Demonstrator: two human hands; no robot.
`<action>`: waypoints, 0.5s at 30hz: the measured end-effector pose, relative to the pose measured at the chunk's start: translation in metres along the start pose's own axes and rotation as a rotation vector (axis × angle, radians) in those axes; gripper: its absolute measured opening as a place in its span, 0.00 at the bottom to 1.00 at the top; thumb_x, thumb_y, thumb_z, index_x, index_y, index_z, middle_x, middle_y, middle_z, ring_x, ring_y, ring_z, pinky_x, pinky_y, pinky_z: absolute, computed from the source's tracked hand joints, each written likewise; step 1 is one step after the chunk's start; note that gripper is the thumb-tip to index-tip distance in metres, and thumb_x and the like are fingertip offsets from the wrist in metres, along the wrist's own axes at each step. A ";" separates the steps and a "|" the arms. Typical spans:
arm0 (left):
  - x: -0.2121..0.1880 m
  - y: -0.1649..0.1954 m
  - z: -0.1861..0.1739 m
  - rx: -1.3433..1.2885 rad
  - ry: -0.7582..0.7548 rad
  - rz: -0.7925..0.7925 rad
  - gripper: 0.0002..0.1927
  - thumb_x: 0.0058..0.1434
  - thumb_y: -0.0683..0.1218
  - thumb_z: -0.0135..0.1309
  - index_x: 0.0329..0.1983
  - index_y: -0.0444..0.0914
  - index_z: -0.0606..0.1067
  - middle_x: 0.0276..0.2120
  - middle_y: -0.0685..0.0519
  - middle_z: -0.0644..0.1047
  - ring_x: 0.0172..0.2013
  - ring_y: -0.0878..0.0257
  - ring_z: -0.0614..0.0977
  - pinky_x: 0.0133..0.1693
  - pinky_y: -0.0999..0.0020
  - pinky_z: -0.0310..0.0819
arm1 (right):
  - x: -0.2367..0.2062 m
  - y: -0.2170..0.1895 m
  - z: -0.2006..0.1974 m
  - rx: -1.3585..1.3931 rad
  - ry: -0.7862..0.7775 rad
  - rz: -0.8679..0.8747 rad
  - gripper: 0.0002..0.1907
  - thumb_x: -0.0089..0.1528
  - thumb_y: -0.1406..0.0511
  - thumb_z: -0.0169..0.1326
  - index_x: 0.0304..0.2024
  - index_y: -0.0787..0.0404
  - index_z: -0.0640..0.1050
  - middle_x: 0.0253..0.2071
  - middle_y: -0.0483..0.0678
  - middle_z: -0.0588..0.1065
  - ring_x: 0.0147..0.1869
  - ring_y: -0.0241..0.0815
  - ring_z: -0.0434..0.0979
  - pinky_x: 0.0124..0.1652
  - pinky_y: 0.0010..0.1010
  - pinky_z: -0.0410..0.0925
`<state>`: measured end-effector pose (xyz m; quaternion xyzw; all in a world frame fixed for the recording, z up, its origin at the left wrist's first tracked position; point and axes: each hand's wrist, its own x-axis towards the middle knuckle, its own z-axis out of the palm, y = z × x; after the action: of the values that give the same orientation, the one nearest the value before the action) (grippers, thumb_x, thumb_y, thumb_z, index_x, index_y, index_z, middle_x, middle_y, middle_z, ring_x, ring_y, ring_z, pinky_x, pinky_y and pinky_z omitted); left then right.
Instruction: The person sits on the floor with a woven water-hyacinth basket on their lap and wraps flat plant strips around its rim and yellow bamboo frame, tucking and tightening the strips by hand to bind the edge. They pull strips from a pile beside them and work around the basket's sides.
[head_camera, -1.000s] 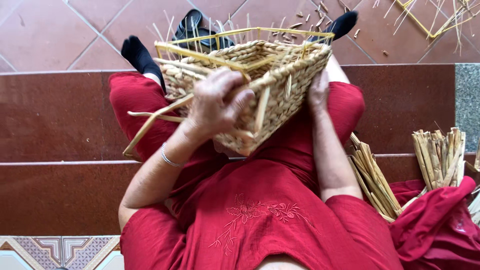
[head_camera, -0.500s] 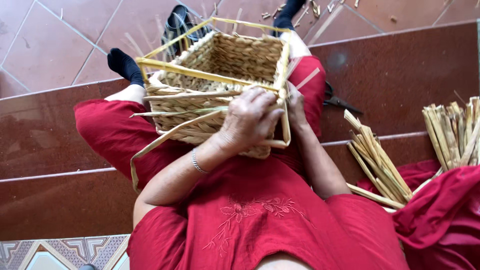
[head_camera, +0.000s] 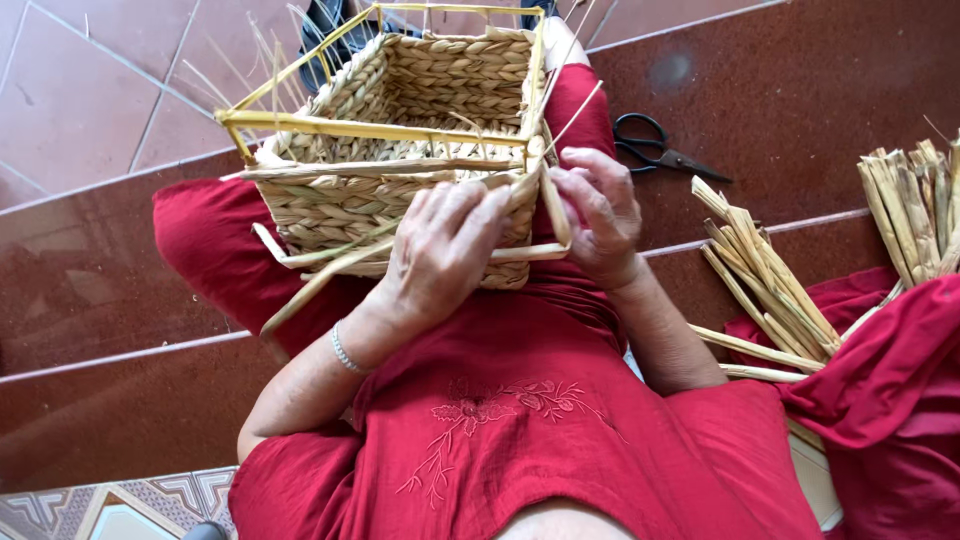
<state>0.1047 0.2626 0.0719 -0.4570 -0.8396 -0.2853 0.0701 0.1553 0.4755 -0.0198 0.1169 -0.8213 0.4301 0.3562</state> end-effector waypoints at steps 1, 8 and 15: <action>-0.003 0.001 -0.004 0.075 -0.032 0.008 0.23 0.63 0.40 0.59 0.62 0.35 0.72 0.43 0.49 0.74 0.43 0.53 0.78 0.44 0.57 0.72 | 0.005 -0.001 0.000 -0.029 0.013 -0.050 0.19 0.65 0.79 0.63 0.57 0.64 0.76 0.59 0.58 0.72 0.53 0.51 0.82 0.51 0.34 0.79; 0.001 0.010 -0.024 0.110 -0.093 0.024 0.40 0.50 0.58 0.59 0.63 0.34 0.70 0.47 0.45 0.72 0.45 0.49 0.76 0.45 0.53 0.67 | 0.032 -0.005 -0.020 0.087 -0.229 -0.075 0.16 0.65 0.77 0.60 0.56 0.68 0.77 0.54 0.59 0.79 0.50 0.52 0.81 0.49 0.37 0.75; 0.006 0.007 -0.023 -0.419 0.083 -0.082 0.18 0.70 0.51 0.54 0.57 0.36 0.76 0.51 0.51 0.77 0.48 0.56 0.79 0.53 0.59 0.74 | 0.025 0.002 -0.014 0.378 -0.215 0.314 0.12 0.72 0.73 0.55 0.57 0.67 0.72 0.47 0.52 0.80 0.50 0.38 0.82 0.50 0.27 0.76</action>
<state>0.1036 0.2576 0.0965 -0.4149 -0.7762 -0.4747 -0.0033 0.1431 0.4903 0.0011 0.0977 -0.7675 0.6110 0.1678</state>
